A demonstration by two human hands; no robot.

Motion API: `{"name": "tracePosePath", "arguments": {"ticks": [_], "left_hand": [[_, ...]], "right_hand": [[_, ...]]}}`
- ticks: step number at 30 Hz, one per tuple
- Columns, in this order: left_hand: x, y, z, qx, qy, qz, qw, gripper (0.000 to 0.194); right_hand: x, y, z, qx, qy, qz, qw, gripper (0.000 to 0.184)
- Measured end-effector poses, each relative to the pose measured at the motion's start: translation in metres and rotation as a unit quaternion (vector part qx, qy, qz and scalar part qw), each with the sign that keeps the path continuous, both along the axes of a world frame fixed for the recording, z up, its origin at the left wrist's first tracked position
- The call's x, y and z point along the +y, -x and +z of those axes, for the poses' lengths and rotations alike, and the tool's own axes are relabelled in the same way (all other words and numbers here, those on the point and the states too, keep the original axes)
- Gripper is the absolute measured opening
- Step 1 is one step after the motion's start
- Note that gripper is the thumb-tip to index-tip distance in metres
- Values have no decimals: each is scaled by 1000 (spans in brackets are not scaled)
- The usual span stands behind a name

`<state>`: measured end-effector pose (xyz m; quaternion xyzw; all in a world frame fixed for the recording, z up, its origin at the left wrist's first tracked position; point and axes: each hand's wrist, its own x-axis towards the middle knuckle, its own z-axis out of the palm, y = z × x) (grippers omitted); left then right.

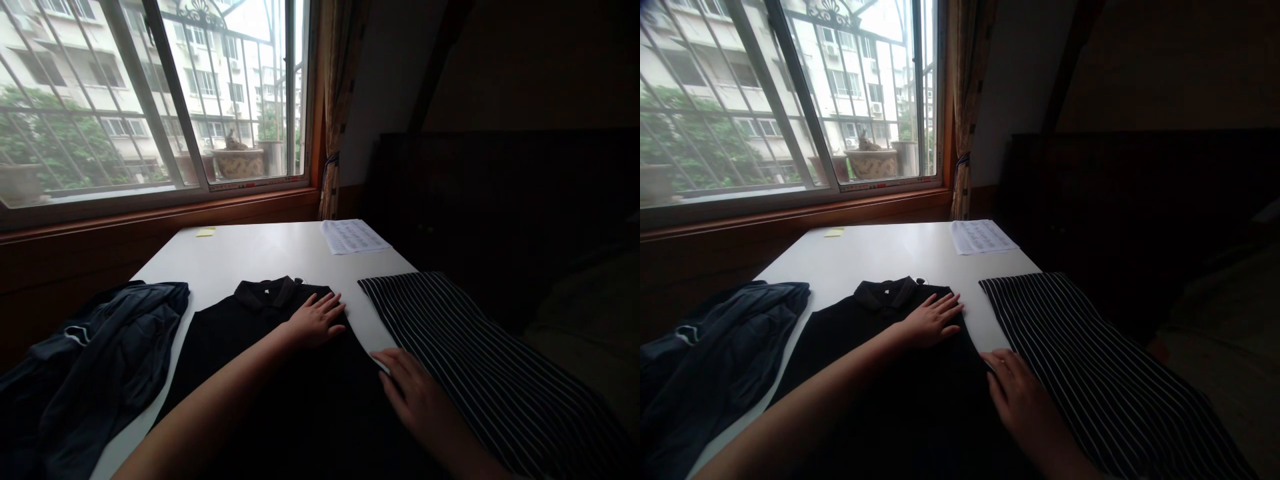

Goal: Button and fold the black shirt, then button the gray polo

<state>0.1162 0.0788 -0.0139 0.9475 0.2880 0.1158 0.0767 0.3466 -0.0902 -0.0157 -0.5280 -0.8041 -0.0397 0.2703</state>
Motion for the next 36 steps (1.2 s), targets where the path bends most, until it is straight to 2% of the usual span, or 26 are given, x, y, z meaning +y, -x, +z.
{"name": "tracePosePath", "arguments": {"ticks": [5,8,12,15,19,21,23,26,30,36], "left_hand": [[-24,25,12,35,-3,-28,999,55],[-48,57,19,31,4,-52,998,49],[-81,113,30,21,17,-67,997,48],[-96,160,39,8,3,-15,1000,38],[-104,225,45,4,-22,116,993,35],[-110,252,44,-1,-35,170,985,33],[-122,270,44,0,-25,197,980,29],[-148,281,45,7,16,174,985,24],[-179,279,46,6,52,136,989,28],[-198,272,38,-6,36,141,989,29]], "right_hand": [[2,-3,-7,-18,4,-40,999,35],[-2,-2,-7,-16,13,-33,999,36],[-15,-4,-10,15,52,-50,997,42],[-29,-9,-14,35,102,-76,991,49],[-45,-13,-11,62,199,-88,974,55],[-49,-12,-6,82,255,-87,959,57],[-51,-10,-3,99,286,-84,949,58],[-48,-11,-1,110,294,-98,944,61],[-35,-19,5,113,302,-113,940,63],[-5,-32,35,111,339,-101,929,66]]}}
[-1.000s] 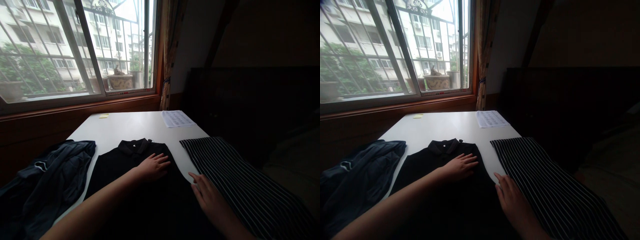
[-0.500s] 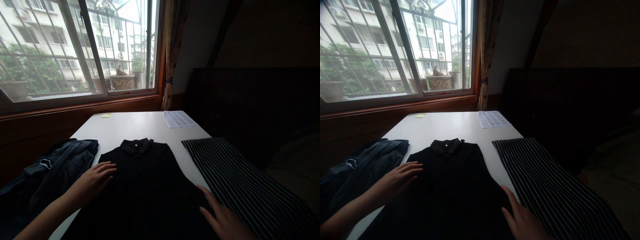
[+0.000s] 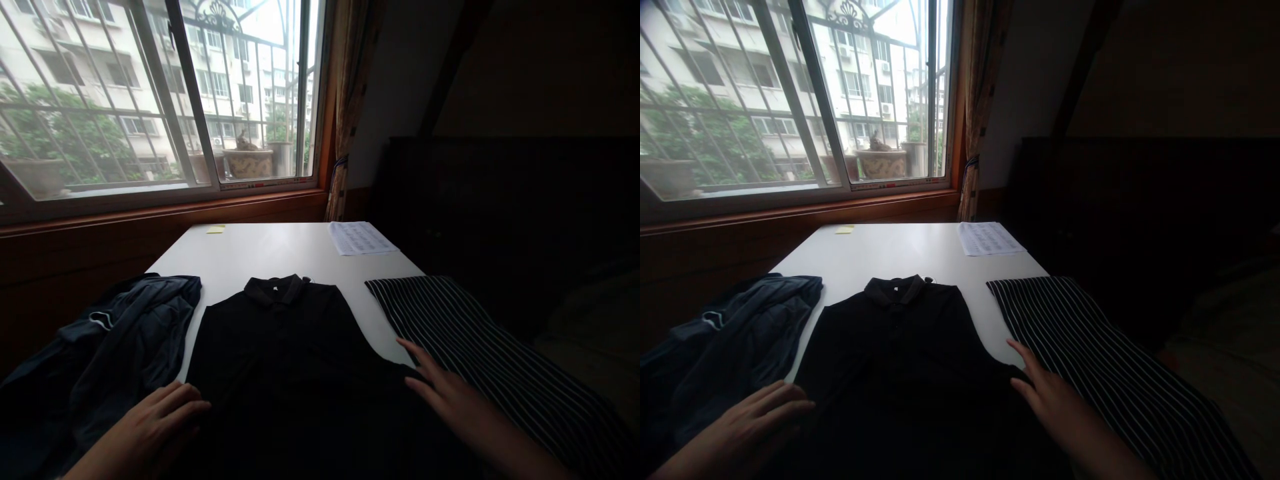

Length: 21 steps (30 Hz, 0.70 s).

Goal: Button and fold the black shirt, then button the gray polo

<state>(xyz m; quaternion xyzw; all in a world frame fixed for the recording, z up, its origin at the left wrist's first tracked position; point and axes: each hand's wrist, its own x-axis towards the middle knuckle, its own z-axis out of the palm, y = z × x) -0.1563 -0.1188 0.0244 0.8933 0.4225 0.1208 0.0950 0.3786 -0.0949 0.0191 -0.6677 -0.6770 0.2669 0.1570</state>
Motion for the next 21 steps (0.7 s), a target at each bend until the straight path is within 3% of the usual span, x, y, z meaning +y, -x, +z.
{"name": "tracePosePath", "arguments": {"ticks": [5,8,11,15,17,21], "left_hand": [[-5,-17,6,-4,64,1,998,23],[10,-24,12,-12,67,14,998,20],[49,-21,11,-23,13,65,998,23],[125,-7,4,-38,-64,144,987,34],[162,-2,0,-55,-40,178,982,45],[209,-1,-9,-108,112,208,966,67]], "right_hand": [[18,-11,23,9,29,3,1000,69],[19,-12,27,13,28,-6,1000,71],[13,-8,24,19,22,-19,999,70],[-6,-3,10,29,3,-54,998,69],[-19,-4,0,35,-7,-79,996,72],[-50,-15,-24,56,-10,-105,993,82]]}}
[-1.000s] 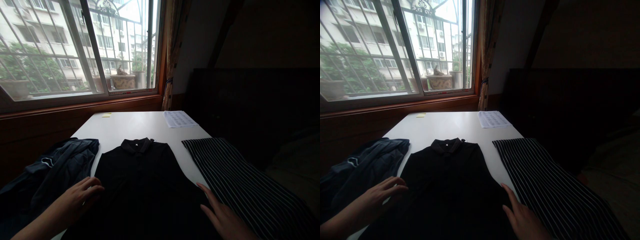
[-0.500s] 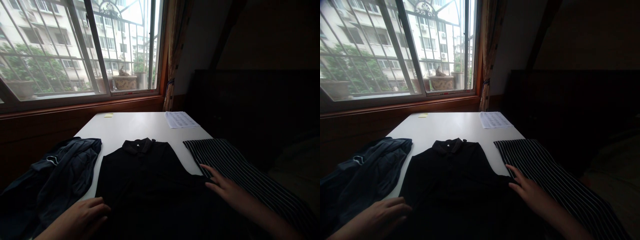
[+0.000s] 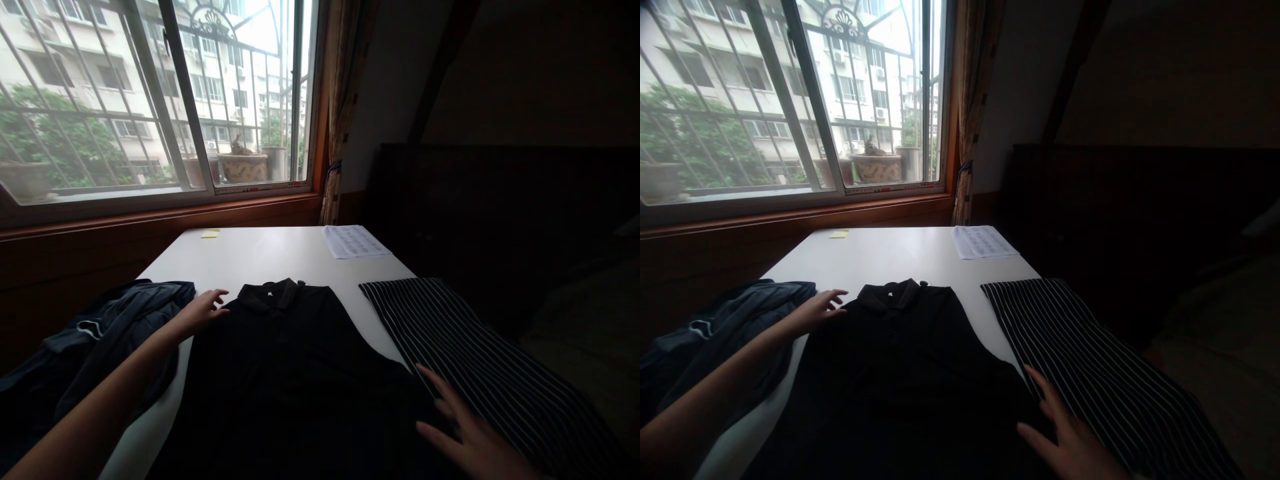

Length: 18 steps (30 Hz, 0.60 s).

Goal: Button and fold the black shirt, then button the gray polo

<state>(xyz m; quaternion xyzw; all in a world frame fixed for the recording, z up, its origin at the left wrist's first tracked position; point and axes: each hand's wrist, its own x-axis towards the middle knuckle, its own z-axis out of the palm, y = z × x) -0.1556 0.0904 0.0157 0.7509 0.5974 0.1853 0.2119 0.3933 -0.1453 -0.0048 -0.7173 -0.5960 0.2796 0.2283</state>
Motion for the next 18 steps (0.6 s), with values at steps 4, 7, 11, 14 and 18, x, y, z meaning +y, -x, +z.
{"name": "tracePosePath", "arguments": {"ticks": [4,7,11,14,18], "left_hand": [[13,-4,-7,-18,54,-5,998,75],[13,-4,-8,-28,79,7,996,71],[7,1,-6,-36,68,34,996,65],[-4,10,-1,-37,50,54,997,55],[-29,23,6,-28,41,71,996,45]], "right_hand": [[-26,-7,-8,-12,-15,0,1000,79],[-31,-8,0,-2,-18,-7,1000,75],[-15,-10,18,25,-15,-32,999,68],[6,-14,35,14,-26,-30,999,70],[46,-21,66,-29,-43,12,999,71]]}}
